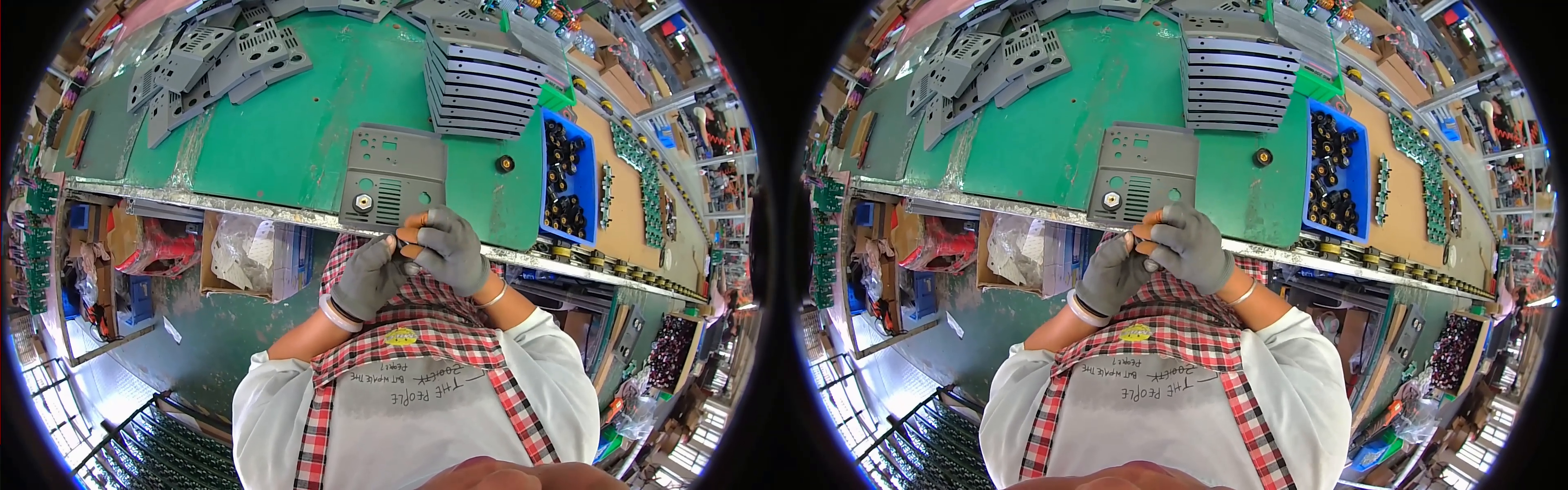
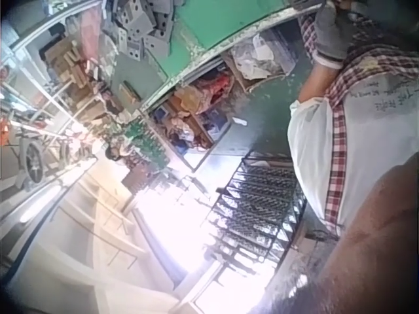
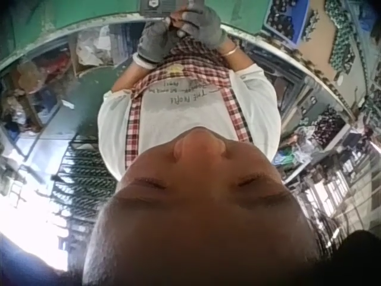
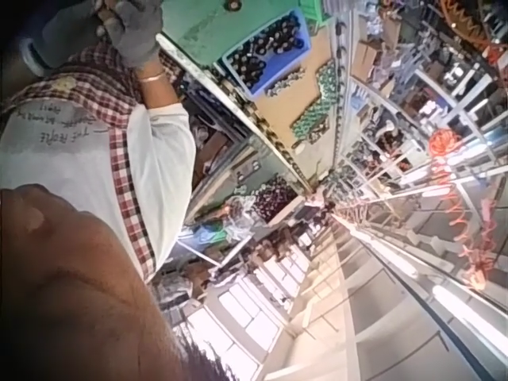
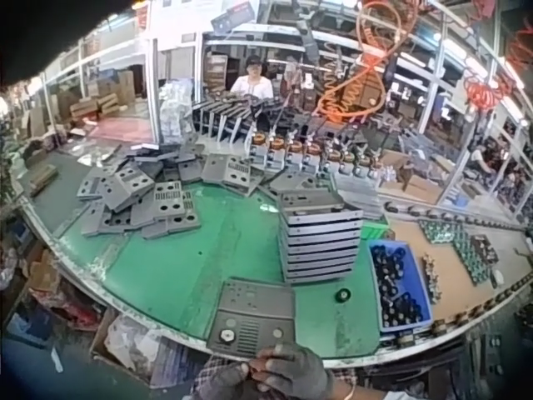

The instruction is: Manually installing switches and knobs into a metal electrical panel component at a workbench.

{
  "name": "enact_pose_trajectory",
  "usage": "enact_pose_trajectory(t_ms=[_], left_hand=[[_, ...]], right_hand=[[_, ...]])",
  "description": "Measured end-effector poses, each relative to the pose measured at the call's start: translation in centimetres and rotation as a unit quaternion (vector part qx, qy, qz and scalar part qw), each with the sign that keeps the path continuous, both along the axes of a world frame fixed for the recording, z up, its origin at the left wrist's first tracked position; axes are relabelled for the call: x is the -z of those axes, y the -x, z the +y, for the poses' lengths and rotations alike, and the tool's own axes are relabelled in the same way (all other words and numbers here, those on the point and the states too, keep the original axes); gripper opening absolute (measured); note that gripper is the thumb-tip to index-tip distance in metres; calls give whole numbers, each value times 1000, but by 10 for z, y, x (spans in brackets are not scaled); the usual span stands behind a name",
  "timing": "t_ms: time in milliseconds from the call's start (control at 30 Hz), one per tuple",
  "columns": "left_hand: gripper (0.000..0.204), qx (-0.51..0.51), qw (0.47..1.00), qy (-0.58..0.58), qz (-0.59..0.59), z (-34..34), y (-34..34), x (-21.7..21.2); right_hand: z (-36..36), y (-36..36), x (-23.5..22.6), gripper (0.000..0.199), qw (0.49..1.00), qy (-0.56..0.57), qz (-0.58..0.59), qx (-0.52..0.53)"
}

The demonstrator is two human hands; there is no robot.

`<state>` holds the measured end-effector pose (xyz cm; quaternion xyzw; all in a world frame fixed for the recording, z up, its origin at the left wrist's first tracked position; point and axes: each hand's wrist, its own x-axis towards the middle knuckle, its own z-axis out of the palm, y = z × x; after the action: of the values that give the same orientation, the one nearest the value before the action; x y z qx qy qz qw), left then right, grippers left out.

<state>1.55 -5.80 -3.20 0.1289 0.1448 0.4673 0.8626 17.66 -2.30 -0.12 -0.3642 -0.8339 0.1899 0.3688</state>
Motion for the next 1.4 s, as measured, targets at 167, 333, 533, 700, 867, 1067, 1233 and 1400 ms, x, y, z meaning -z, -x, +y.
enact_pose_trajectory(t_ms=[167,333,533,700,867,1067,1233,1400], left_hand=[[35,20,1000,-7,-17,-2,6,10],[33,-43,999,22,25,-4,7,3],[30,28,995,52,85,-20,20,29],[22,54,988,94,113,-18,14,60],[24,-7,976,-71,206,-17,15,82],[27,-92,786,-341,508,-10,18,58],[26,-158,409,-591,677,-5,29,61],[27,-126,568,-501,641,-8,25,67]], right_hand=[[-4,-4,-1,22,998,35,-30,-40],[9,-5,0,21,990,-42,-104,-87],[106,-19,36,22,993,-58,-107,-8],[132,-2,51,20,976,-78,-201,-29],[83,16,58,19,992,5,-105,64],[47,38,57,18,987,1,-80,140],[43,40,59,18,982,4,-94,161],[45,36,52,18,991,32,-49,117]])
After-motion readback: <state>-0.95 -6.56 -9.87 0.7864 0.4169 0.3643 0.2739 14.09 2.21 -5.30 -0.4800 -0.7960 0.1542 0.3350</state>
